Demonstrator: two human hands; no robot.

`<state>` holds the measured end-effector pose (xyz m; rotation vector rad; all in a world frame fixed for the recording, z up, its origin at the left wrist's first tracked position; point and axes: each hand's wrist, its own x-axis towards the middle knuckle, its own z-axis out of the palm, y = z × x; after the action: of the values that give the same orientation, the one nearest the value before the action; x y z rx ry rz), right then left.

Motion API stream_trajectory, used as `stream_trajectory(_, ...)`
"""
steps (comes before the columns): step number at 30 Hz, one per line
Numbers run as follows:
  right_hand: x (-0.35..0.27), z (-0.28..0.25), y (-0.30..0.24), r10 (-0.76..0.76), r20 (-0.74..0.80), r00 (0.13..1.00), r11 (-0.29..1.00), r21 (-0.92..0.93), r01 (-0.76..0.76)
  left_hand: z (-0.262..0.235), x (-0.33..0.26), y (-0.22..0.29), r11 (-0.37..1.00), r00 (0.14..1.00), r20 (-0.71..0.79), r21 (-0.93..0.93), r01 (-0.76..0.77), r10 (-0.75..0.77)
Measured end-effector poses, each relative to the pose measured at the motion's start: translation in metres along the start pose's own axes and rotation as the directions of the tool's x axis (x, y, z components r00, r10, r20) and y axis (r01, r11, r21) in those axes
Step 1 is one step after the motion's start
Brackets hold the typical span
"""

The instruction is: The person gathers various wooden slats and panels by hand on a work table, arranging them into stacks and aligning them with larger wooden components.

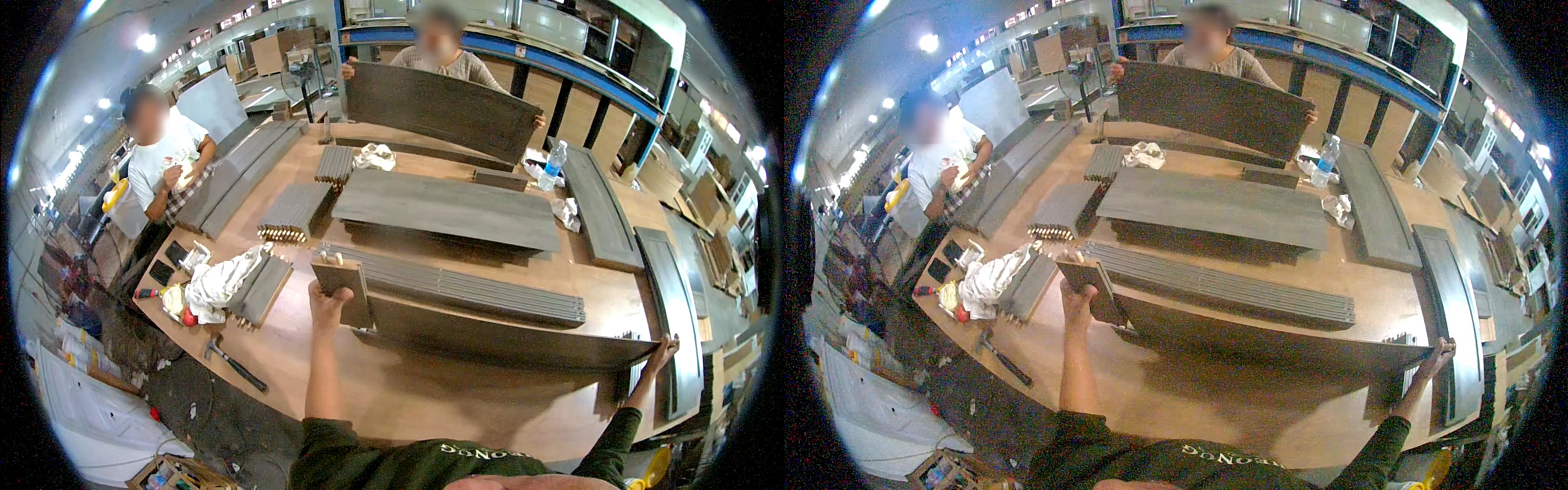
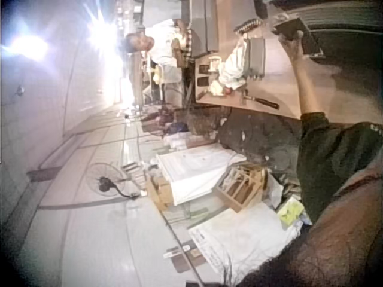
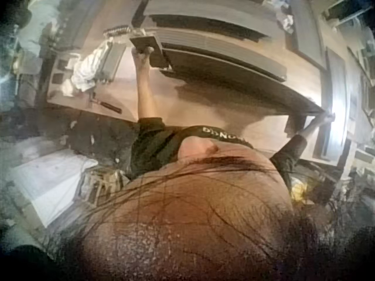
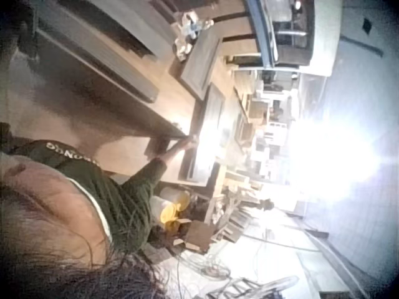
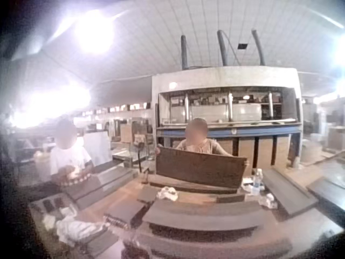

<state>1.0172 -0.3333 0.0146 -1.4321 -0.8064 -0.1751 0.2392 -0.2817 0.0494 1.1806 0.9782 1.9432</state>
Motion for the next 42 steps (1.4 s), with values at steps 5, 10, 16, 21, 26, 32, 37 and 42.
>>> stream_trajectory(5,-0.001,-0.001,-0.008,0.059,-0.001,0.998,0.998,-0.016,-0.059,0.022,0.006,-0.011,0.913,0.933,-0.150,0.307,-0.270,0.326)
stream_trajectory(10,0.010,0.006,0.027,0.031,0.038,0.999,0.998,0.053,-0.033,-0.009,-0.015,-0.085,0.788,0.872,-0.249,0.576,-0.217,0.422)
stream_trajectory(16,0.015,-0.002,0.049,0.056,0.070,0.996,0.993,0.097,-0.063,-0.015,-0.024,-0.072,0.871,0.974,-0.075,0.467,-0.153,0.212)
stream_trajectory(21,0.009,-0.015,0.022,0.122,0.037,0.992,0.990,0.072,-0.124,0.024,-0.014,-0.010,0.948,0.974,0.008,0.230,-0.222,0.227)
stream_trajectory(26,-0.006,0.000,-0.017,0.140,0.043,0.989,0.985,0.091,-0.143,0.025,-0.008,-0.031,0.906,0.921,-0.146,0.291,-0.308,0.360)
stream_trajectory(32,-0.004,-0.001,-0.024,0.115,0.054,0.992,0.991,0.056,-0.118,0.004,-0.001,-0.052,0.923,0.977,-0.032,0.336,-0.190,0.213)
stream_trajectory(37,0.004,-0.002,-0.015,0.194,0.082,0.978,0.979,0.051,-0.199,0.012,0.001,-0.041,0.897,0.960,-0.054,0.372,-0.237,0.276)
stream_trajectory(42,0.000,0.005,-0.022,0.208,0.112,0.972,0.978,-0.021,-0.207,0.012,0.008,-0.037,0.881,0.943,-0.066,0.382,-0.279,0.327)
